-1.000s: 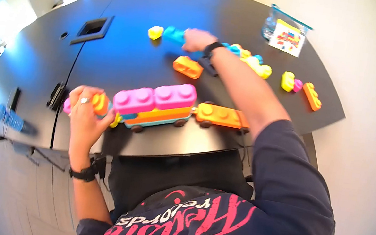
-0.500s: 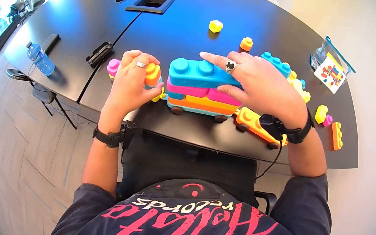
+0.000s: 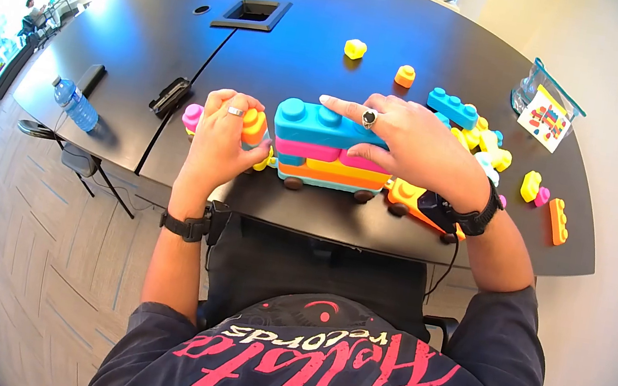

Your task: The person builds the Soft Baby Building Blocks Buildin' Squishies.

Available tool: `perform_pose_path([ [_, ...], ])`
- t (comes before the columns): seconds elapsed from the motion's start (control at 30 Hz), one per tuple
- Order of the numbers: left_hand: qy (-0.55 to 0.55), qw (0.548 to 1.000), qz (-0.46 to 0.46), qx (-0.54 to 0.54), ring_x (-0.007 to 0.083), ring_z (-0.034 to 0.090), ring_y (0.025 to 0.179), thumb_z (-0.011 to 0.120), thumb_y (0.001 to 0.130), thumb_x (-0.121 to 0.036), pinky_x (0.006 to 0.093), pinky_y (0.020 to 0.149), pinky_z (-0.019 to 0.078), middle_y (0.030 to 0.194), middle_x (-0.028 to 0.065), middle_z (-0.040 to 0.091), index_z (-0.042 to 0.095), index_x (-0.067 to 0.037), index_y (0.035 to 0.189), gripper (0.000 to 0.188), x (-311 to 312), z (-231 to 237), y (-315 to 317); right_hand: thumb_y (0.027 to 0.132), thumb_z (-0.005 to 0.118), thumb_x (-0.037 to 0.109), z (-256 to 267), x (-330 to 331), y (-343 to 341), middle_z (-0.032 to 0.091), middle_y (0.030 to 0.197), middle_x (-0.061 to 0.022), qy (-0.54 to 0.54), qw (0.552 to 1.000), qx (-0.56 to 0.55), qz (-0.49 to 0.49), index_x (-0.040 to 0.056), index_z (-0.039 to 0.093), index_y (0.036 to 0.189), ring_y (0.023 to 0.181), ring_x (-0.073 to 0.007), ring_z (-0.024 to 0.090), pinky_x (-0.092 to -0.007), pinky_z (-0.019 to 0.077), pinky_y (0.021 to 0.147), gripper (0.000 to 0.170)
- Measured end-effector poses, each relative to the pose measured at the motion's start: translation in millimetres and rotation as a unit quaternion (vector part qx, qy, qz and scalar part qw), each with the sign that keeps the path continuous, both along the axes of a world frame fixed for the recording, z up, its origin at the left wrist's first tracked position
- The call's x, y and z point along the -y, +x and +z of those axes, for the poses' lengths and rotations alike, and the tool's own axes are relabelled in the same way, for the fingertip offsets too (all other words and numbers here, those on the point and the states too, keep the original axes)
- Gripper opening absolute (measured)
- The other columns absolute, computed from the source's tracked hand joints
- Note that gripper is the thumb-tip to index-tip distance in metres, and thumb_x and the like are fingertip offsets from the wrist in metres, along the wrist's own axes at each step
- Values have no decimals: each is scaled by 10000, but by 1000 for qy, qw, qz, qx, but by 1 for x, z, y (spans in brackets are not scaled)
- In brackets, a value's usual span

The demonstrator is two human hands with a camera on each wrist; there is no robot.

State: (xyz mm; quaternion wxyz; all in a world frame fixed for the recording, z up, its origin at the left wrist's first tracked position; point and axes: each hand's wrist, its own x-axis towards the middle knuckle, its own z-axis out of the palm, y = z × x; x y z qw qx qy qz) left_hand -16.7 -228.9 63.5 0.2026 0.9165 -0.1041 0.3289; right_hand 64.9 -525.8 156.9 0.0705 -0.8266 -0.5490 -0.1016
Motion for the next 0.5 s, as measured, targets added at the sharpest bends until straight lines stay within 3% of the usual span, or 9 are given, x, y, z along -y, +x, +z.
perform_pose_path([
  [0.3,5,1000,1,6,310,539,1209,875,731,-173,427,991,483,1107,103,663,636,-69,1137,483,0,-2,1,923,776,285,-28,-1,-9,646,1021,-111,63,995,78,-26,294,460,1614,921,-307,645,-428,536,850,759],
  [0.37,4,1000,4,4,309,538,1211,875,733,-174,425,991,483,1106,101,665,636,-70,1137,481,0,-2,1,900,784,243,-31,-2,-12,616,1024,-125,58,996,54,-45,262,481,1601,1031,-329,628,-453,548,899,764],
  [0.5,0,1000,6,-1,303,538,1218,876,733,-168,423,994,485,1108,96,667,634,-64,1135,480,0,-1,0,897,787,229,-32,-3,-17,606,1007,-130,63,995,55,-62,259,481,1602,1054,-337,619,-455,546,906,769],
])
